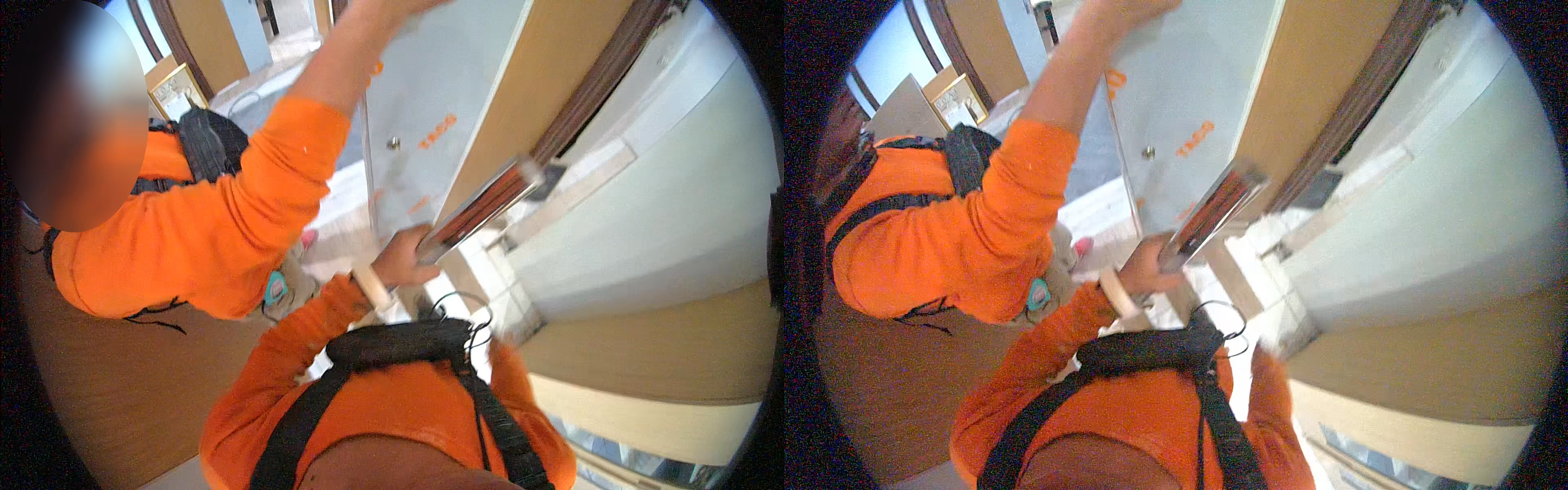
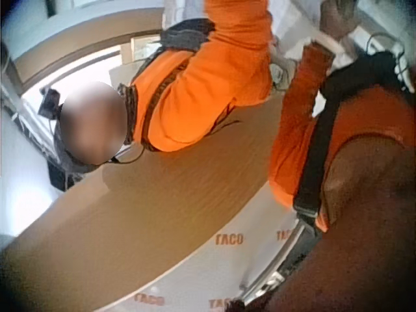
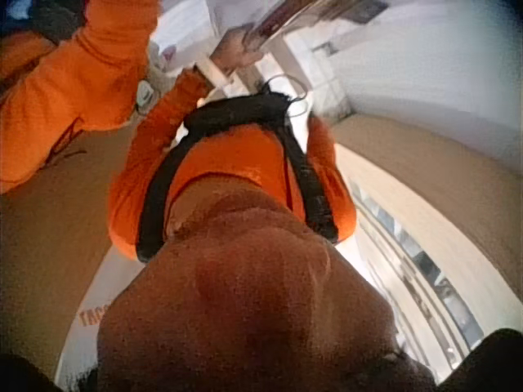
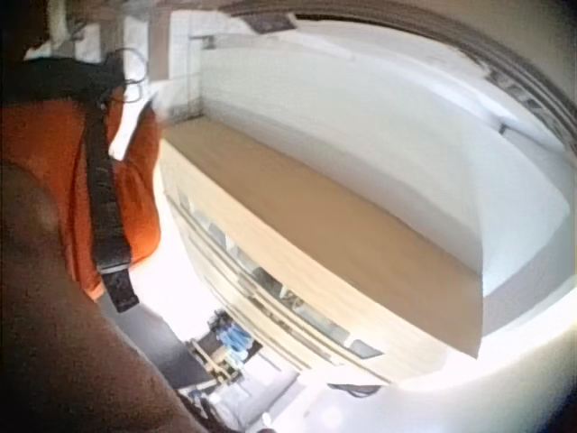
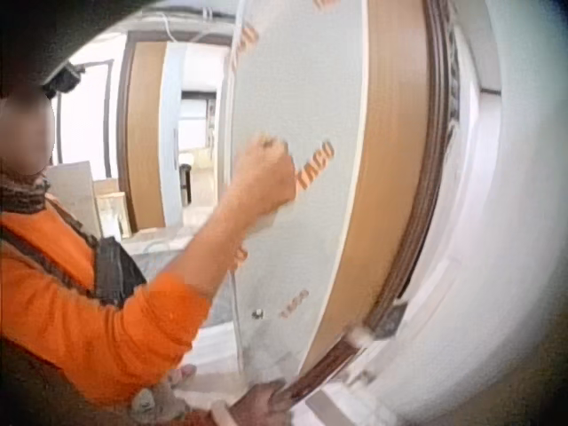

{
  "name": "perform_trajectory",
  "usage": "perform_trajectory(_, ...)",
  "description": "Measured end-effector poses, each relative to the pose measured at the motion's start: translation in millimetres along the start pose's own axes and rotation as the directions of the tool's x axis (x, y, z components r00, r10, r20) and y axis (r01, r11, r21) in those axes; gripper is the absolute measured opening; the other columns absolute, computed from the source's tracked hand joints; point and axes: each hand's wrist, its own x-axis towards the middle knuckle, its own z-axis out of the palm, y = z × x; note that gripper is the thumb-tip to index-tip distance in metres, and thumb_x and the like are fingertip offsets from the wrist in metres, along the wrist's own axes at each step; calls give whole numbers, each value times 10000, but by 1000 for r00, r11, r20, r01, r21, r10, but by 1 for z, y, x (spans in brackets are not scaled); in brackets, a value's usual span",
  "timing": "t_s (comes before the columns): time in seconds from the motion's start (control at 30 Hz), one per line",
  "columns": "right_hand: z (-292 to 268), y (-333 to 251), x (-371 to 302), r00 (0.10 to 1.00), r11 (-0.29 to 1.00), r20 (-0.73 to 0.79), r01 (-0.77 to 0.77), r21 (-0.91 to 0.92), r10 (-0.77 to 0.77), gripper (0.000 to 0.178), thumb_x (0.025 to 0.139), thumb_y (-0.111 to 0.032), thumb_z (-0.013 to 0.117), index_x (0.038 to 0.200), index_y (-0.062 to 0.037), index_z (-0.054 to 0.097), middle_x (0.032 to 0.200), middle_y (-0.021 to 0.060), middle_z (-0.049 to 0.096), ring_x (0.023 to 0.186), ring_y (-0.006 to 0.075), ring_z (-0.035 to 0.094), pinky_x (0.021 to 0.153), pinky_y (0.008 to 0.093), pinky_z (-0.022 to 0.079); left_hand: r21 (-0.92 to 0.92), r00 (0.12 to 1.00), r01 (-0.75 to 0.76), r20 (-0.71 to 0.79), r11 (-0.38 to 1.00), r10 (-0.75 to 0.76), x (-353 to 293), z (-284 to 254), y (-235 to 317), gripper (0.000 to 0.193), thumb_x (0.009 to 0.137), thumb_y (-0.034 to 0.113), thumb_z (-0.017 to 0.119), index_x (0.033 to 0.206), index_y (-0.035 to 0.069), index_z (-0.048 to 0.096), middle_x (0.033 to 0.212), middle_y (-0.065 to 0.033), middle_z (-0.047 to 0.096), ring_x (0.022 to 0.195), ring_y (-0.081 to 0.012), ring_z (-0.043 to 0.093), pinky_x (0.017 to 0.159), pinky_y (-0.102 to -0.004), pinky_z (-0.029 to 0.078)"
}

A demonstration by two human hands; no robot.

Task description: The person installs a large metallic door handle onto a white door by aligning the handle, inserting screws, and tightening them with an Allen key and a screwdriver while another person assists by holding parts.

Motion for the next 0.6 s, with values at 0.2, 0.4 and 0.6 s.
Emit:
perform_trajectory(0.2,38,60,-62,965,875,25,-225,-428,260,494,890,-416,520,1308,-164,444,1102,105,575,842,184,558,672,334,468,-108,977,185,-90,977,-195,-24,-24,-22,457,603,185,673,996,-18,560,831,-134,604,765,-215,563,735,-349,457)
perform_trajectory(0.4,55,42,-73,963,848,49,-209,-486,265,471,897,-395,514,1304,-165,452,1104,101,578,771,167,543,633,317,457,-146,951,279,-95,949,-294,-34,-30,-46,432,599,172,674,973,-18,568,814,-115,602,755,-206,562,720,-343,458)
perform_trajectory(0.6,25,19,-108,976,849,69,-146,-507,209,449,905,-375,507,1299,-166,460,1105,98,582,700,150,529,595,300,446,-180,948,263,-135,948,-288,-45,-20,-69,468,605,192,686,1002,-23,564,814,-99,587,770,-186,549,734,-340,455)
